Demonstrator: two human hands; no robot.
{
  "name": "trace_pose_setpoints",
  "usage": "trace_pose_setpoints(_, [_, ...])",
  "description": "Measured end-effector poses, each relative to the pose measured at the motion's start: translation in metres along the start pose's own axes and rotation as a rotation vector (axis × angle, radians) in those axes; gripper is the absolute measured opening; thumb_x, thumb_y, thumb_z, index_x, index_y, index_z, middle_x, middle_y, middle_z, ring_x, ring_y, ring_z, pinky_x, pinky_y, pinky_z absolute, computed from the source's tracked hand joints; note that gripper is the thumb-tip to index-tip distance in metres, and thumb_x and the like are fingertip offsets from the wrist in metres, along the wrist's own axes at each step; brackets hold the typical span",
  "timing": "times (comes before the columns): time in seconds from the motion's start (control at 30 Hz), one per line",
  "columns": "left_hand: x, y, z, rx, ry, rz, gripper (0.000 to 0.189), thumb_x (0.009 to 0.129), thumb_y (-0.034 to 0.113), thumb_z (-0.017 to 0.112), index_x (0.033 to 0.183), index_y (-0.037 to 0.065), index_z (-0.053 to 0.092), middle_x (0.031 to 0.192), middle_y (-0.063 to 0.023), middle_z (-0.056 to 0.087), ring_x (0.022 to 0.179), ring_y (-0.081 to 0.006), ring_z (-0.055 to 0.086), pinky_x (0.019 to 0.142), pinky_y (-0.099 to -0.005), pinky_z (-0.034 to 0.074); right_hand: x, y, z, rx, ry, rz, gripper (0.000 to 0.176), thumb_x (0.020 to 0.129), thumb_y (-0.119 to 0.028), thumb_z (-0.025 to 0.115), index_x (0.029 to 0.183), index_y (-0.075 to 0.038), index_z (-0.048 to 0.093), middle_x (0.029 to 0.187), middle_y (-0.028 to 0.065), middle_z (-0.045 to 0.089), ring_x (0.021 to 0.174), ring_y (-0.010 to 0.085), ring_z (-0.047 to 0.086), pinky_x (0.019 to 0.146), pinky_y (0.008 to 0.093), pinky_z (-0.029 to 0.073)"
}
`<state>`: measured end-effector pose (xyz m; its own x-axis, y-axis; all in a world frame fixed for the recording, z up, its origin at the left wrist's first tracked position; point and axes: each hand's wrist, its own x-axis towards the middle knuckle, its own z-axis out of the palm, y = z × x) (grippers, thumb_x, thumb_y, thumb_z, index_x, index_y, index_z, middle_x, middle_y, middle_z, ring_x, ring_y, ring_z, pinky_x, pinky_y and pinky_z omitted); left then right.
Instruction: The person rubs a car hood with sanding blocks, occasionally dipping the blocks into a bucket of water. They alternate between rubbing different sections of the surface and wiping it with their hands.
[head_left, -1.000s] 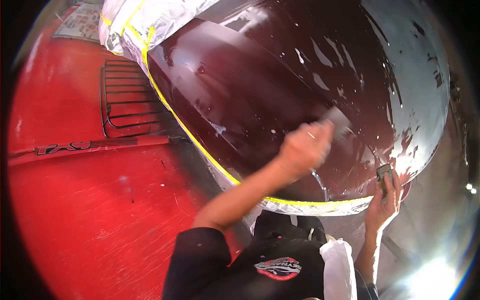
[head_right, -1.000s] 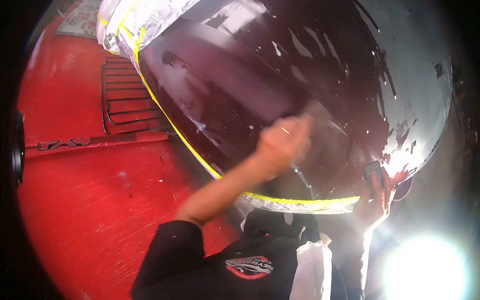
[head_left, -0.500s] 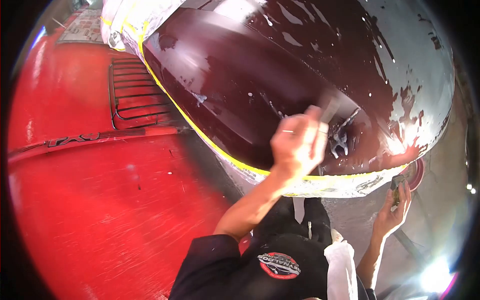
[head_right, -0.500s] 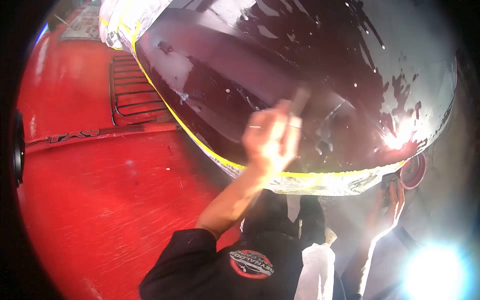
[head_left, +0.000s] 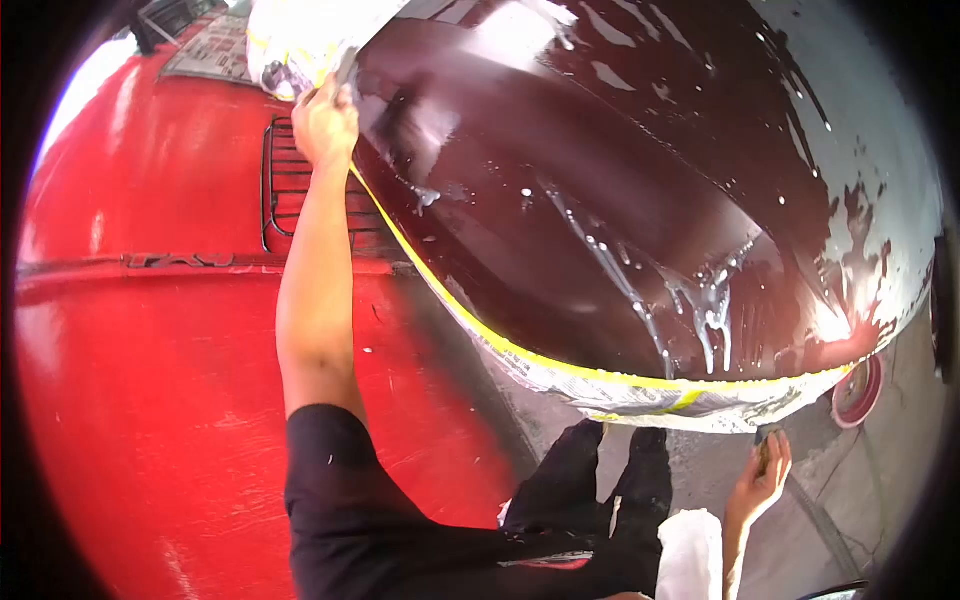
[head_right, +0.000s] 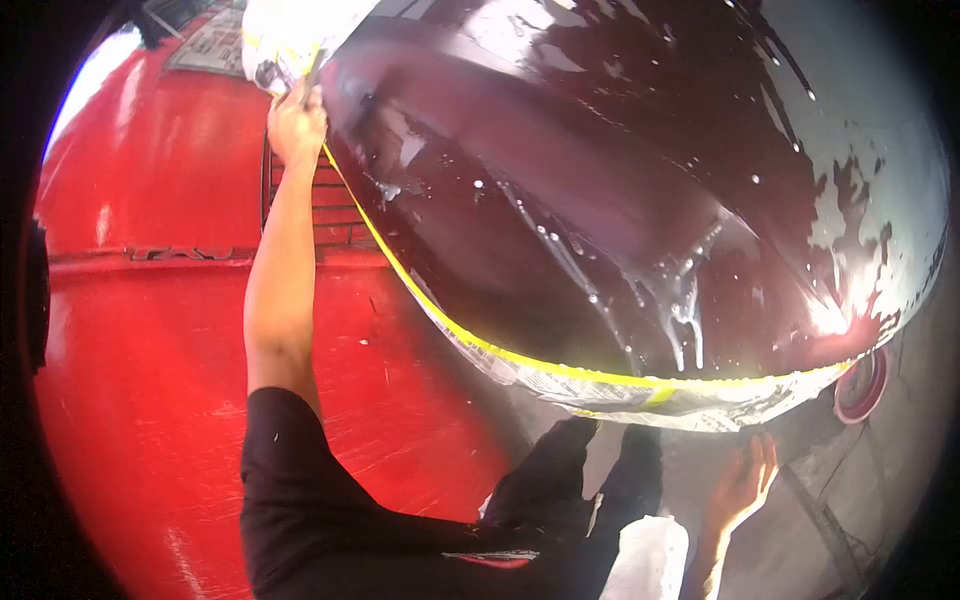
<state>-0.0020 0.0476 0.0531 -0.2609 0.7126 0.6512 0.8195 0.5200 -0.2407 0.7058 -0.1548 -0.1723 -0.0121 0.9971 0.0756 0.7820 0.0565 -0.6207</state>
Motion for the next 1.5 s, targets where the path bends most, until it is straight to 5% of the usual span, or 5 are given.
trace_pose_setpoints(0.53, [-0.170, 0.172, -0.099, -0.470, -0.002, 0.443, 0.008, 0.085, 0.015, 0.059, 0.078, 0.010, 0.059, 0.073, -0.0082, 0.061, 0.064, -0.0270, 0.061, 0.055, -0.0412, 0.052, -0.065, -0.085, 0.048, 0.018, -0.076, 0.090, 0.029, 0.089, -0.003, 0.063, 0.117, -0.007, 0.068, 0.125, 0.0136, 0.064, 0.113, 0.0358, 0.059, 0.095, 0.0438, 0.050])
trace_pose_setpoints(0.8, [-0.303, 0.338, -0.154, -0.997, -0.112, 0.626, 0.059, 0.075, 0.016, 0.068, 0.127, -0.010, 0.058, 0.110, -0.0190, 0.062, 0.095, -0.0281, 0.062, 0.081, -0.0365, 0.053, -0.088, -0.112, 0.032, 0.008, -0.080, 0.044, 0.035, 0.084, 0.000, 0.068, 0.118, -0.005, 0.067, 0.128, 0.0181, 0.061, 0.115, 0.0391, 0.057, 0.097, 0.0469, 0.048])
trace_pose_setpoints(1.07, [-0.252, 0.214, -0.135, -1.131, 0.134, -0.005, 0.039, 0.084, 0.008, 0.070, 0.122, 0.011, 0.066, 0.078, -0.0050, 0.063, 0.068, -0.0229, 0.061, 0.059, -0.0405, 0.050, -0.087, -0.089, 0.044, -0.015, 0.011, 0.043, 0.037, 0.082, 0.002, 0.069, 0.118, -0.005, 0.066, 0.127, 0.0167, 0.062, 0.112, 0.0382, 0.059, 0.095, 0.0458, 0.049])
trace_pose_setpoints(1.27, [-0.130, 0.006, -0.055, -0.220, 0.070, 0.046, 0.030, 0.093, 0.022, 0.068, 0.120, 0.011, 0.072, 0.102, -0.0126, 0.067, 0.092, -0.0327, 0.065, 0.081, -0.0436, 0.053, -0.090, -0.095, 0.074, 0.126, -0.082, 0.067, 0.036, 0.082, 0.002, 0.071, 0.117, -0.005, 0.065, 0.124, 0.0169, 0.062, 0.109, 0.0385, 0.060, 0.093, 0.0460, 0.050])
trace_pose_setpoints(1.5, [-0.146, 0.029, -0.037, -0.400, 0.003, 0.203, 0.035, 0.089, 0.017, 0.069, 0.122, 0.005, 0.068, 0.104, -0.0175, 0.065, 0.090, -0.0362, 0.065, 0.079, -0.0454, 0.054, -0.084, -0.079, 0.083, 0.170, -0.130, 0.056, 0.038, 0.079, 0.003, 0.073, 0.116, -0.005, 0.066, 0.123, 0.0163, 0.062, 0.109, 0.0382, 0.059, 0.091, 0.0465, 0.050])
